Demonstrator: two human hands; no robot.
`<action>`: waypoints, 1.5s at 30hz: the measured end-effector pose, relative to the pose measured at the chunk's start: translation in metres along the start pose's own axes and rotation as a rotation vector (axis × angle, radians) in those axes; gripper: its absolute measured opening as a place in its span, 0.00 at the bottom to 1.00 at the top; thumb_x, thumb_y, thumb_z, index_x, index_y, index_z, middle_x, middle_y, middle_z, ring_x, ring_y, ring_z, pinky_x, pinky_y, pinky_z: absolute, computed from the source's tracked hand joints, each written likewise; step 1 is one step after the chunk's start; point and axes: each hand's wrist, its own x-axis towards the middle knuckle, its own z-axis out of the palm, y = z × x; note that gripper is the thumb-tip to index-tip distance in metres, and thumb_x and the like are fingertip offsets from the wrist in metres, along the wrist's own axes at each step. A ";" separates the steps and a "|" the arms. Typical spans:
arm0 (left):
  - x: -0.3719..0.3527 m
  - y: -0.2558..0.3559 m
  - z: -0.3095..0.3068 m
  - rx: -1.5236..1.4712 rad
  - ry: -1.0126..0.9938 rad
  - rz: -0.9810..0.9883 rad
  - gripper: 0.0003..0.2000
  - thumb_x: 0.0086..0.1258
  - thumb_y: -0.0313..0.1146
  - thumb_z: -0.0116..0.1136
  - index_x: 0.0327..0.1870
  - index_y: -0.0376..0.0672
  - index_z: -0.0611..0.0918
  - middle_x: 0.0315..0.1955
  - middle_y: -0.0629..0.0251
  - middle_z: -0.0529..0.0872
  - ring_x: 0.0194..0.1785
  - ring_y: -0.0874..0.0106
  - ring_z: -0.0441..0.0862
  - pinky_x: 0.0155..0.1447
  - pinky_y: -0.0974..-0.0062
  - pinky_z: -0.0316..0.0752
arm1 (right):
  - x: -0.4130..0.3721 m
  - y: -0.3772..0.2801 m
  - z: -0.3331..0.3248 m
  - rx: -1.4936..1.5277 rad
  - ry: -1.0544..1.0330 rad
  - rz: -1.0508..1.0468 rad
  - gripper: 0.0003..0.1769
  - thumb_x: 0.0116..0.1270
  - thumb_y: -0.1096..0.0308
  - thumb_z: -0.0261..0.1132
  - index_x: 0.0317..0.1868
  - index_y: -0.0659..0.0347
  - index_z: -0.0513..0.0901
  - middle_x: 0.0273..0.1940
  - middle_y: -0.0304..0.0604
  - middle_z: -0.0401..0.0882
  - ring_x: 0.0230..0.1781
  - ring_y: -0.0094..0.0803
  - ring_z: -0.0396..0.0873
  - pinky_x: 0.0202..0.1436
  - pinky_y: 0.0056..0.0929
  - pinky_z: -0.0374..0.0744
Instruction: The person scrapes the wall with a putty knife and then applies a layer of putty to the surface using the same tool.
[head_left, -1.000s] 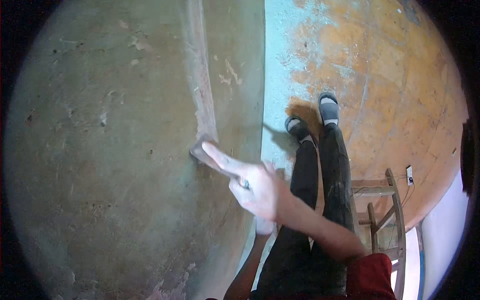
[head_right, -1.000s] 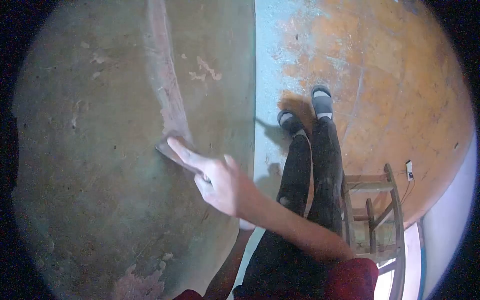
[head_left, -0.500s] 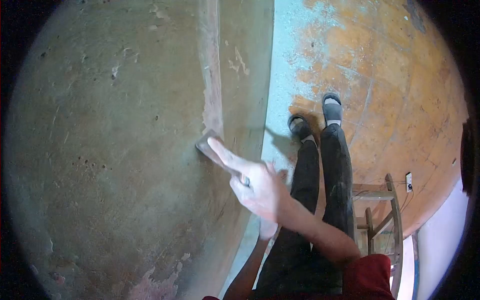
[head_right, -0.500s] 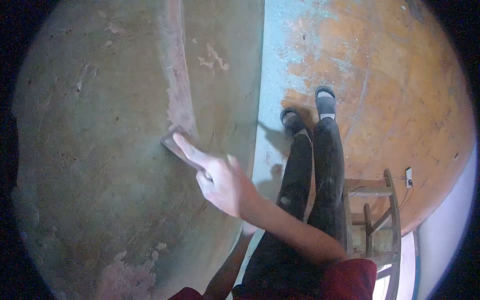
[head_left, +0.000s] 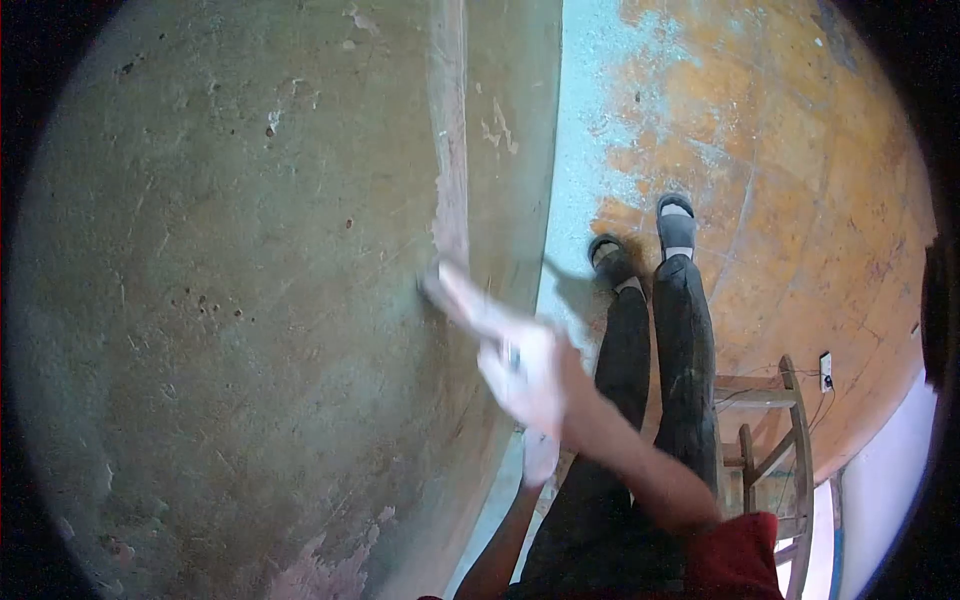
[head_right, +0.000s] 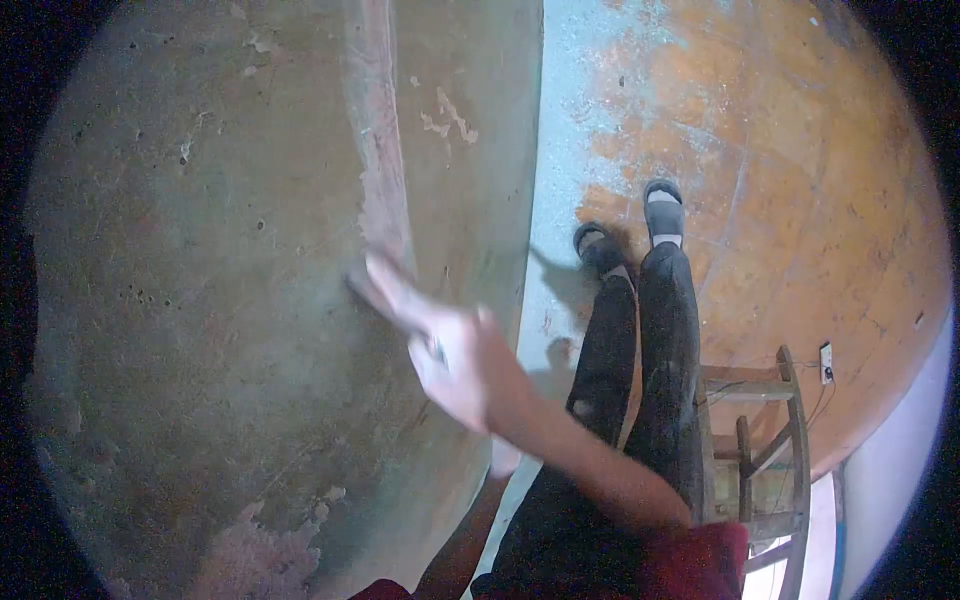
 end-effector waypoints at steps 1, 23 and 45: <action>0.000 0.004 0.000 -0.009 0.000 0.000 0.12 0.76 0.35 0.58 0.30 0.41 0.78 0.18 0.74 0.75 0.20 0.80 0.71 0.25 0.74 0.64 | -0.009 0.007 0.007 0.105 0.002 -0.065 0.40 0.63 0.84 0.52 0.76 0.46 0.68 0.68 0.53 0.72 0.35 0.29 0.87 0.38 0.27 0.80; 0.011 0.012 -0.008 0.000 -0.035 -0.051 0.14 0.78 0.31 0.55 0.28 0.41 0.74 0.20 0.76 0.70 0.26 0.83 0.65 0.31 0.76 0.61 | 0.013 -0.010 -0.015 -0.022 0.008 -0.214 0.40 0.61 0.83 0.53 0.75 0.51 0.69 0.63 0.65 0.75 0.30 0.38 0.86 0.40 0.33 0.82; 0.006 0.010 0.000 -0.083 -0.038 -0.078 0.12 0.79 0.36 0.55 0.34 0.38 0.80 0.22 0.74 0.73 0.28 0.82 0.68 0.34 0.75 0.65 | 0.052 -0.018 -0.030 -0.032 0.075 -0.102 0.39 0.63 0.84 0.54 0.76 0.52 0.68 0.60 0.63 0.78 0.33 0.28 0.87 0.37 0.29 0.82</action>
